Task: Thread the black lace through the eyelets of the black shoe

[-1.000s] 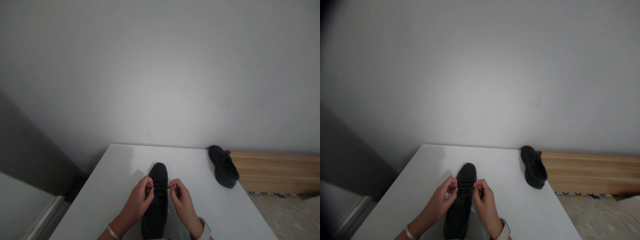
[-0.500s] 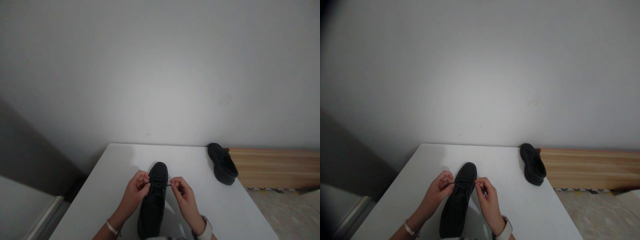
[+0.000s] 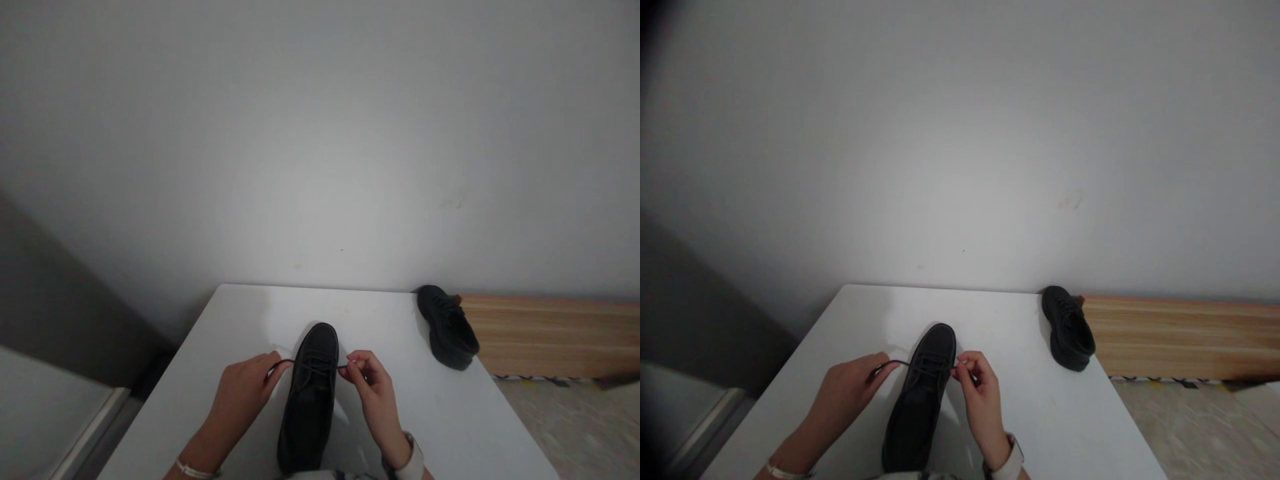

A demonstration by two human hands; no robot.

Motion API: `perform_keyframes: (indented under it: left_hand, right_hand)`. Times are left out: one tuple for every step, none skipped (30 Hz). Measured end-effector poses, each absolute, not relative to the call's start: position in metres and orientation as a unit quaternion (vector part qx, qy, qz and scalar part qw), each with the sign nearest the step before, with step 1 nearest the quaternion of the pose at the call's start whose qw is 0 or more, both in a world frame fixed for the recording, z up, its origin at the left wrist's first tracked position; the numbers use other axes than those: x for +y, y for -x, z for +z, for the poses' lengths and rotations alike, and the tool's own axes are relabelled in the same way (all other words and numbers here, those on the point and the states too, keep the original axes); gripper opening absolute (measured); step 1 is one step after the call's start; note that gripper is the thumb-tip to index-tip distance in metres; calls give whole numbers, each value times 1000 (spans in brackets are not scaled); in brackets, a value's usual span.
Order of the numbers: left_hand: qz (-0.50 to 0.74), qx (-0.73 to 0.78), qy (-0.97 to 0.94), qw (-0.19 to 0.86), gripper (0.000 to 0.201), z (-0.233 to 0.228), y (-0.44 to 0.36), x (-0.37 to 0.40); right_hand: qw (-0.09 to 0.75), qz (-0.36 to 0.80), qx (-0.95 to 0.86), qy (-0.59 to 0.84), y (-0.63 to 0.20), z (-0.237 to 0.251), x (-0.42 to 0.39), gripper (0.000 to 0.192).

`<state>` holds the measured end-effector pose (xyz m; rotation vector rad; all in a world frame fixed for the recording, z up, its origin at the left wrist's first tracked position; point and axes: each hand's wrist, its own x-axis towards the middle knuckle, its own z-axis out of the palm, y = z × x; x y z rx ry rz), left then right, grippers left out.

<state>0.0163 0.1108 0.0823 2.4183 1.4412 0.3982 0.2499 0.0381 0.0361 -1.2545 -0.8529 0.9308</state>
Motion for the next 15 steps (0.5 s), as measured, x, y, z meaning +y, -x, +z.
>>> perform_keyframes:
  left_hand:
    - [144, 500, -836, 173, 33, 83, -15, 111]
    - [157, 491, -830, 211, 34, 83, -14, 110]
    - [176, 475, -822, 261, 35, 82, -14, 108]
    - [192, 455, -809, 318, 36, 81, -14, 106]
    - [206, 434, -791, 378, 36, 79, -15, 103]
    - [215, 419, -769, 432, 36, 78, -16, 100]
    - [219, 408, -747, 477, 37, 77, -18, 97]
    - [218, 402, -729, 509, 37, 77, -19, 95]
    - [217, 398, -716, 531, 39, 78, -20, 93]
    - [216, 393, -708, 546, 41, 80, -22, 92]
    - [216, 384, -703, 558, 42, 83, -23, 91]
    - [215, 372, -701, 569, 44, 86, -24, 91]
    - [214, 360, -700, 578, 44, 89, -25, 90]
    - [213, 351, -699, 585, 44, 91, -26, 90]
    - [209, 344, -700, 590, 43, 93, -27, 89]
  right_hand:
    - [631, 411, -368, 545, -250, 36, 38, 34]
    - [633, 416, -364, 542, -250, 37, 38, 34]
    - [634, 422, -361, 538, -250, 37, 38, 35]
    - [635, 428, -359, 534, -250, 38, 37, 35]
    - [635, 435, -356, 529, -250, 38, 36, 34]
    - [636, 441, -354, 525, -250, 39, 35, 34]
    - [637, 447, -351, 521, -250, 39, 34, 33]
    - [638, 451, -349, 517, -250, 39, 34, 33]
    - [640, 454, -347, 513, -250, 39, 33, 32]
    - [643, 456, -345, 509, -251, 39, 33, 32]
    - [646, 457, -345, 506, -251, 39, 34, 32]
    - [648, 457, -346, 502, -251, 39, 35, 31]
    - [649, 457, -350, 498, -251, 40, 36, 30]
    - [648, 457, -356, 495, -251, 42, 36, 29]
    - [645, 459, -365, 491, -251, 44, 37, 27]
